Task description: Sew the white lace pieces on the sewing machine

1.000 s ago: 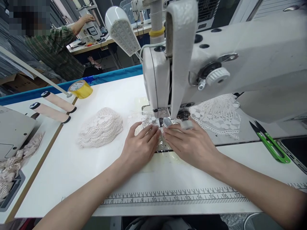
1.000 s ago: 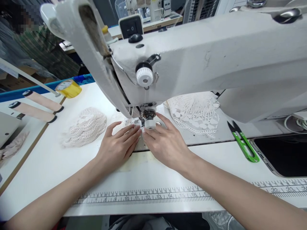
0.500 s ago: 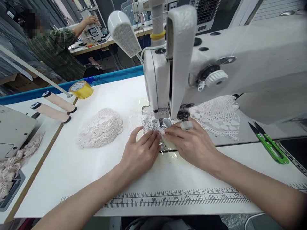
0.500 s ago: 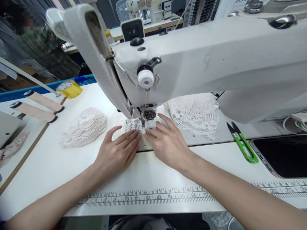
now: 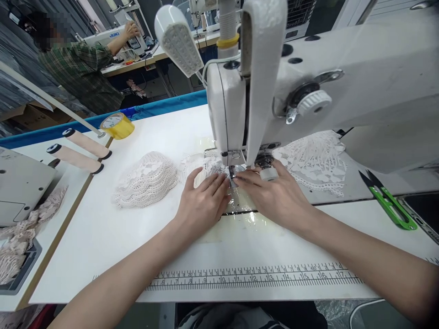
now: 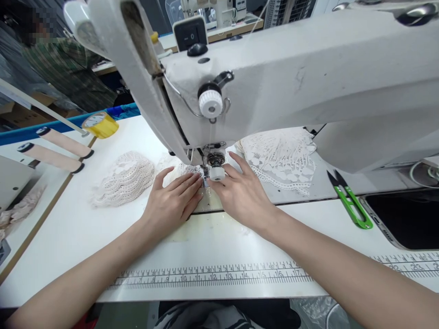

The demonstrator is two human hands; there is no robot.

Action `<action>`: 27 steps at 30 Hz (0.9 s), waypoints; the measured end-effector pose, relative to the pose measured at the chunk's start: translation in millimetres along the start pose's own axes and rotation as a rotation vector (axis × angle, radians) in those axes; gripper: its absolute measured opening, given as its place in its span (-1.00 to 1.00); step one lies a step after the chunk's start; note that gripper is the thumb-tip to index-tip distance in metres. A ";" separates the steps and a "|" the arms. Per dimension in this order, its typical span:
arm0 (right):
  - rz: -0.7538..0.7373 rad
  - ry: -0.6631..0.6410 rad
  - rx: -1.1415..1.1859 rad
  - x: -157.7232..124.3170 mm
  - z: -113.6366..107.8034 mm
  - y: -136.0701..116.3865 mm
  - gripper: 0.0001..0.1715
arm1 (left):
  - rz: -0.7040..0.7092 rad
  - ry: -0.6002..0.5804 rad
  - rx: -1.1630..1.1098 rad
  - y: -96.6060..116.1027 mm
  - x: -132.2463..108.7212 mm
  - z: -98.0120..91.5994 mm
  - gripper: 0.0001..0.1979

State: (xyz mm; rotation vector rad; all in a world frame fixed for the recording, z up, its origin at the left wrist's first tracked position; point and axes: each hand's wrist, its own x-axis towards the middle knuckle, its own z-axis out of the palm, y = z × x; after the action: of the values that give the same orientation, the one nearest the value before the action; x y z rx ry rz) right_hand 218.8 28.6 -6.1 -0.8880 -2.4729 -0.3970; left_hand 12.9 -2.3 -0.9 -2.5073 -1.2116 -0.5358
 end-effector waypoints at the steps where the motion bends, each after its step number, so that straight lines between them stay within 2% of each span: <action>1: 0.004 -0.003 0.001 0.2 -0.5 0.3 -0.58 | -0.006 -0.001 -0.004 -1.1 0.5 0.8 -0.71; 9: 0.029 -0.011 0.008 1.4 -6.3 4.3 -0.57 | -0.051 -0.058 -0.048 -6.7 -0.1 5.1 -0.61; 13: 0.030 0.015 0.025 1.4 -7.8 5.6 -0.61 | -0.140 -0.070 -0.022 -14.0 -3.2 4.5 -0.71; 16: 0.042 0.011 0.066 0.1 -6.9 5.2 -0.62 | -0.208 -0.138 0.051 -20.5 -3.8 0.2 -0.80; 20: 0.025 0.001 0.262 -0.4 -6.7 -1.8 -0.63 | -0.230 -0.250 0.033 -27.6 -0.8 -25.2 -0.82; 24: -0.003 -0.140 0.499 8.5 -15.9 -23.0 -0.27 | -0.182 -0.510 -0.386 -33.4 -2.9 -67.2 -0.78; 25: 0.029 -0.190 0.565 12.7 -20.0 -30.0 -0.30 | -0.198 -0.541 -0.492 -34.9 -5.0 -75.9 -0.78; 27: 0.137 -0.279 0.744 23.1 -29.8 -43.7 -0.65 | -0.247 -0.564 -0.658 -39.0 -11.2 -88.3 -0.77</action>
State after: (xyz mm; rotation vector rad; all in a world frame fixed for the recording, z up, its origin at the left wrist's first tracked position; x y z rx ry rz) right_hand 184.7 -4.6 26.5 -0.8037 -2.4672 0.6999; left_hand -42.0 -24.1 76.3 -3.2229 -1.8004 -0.3183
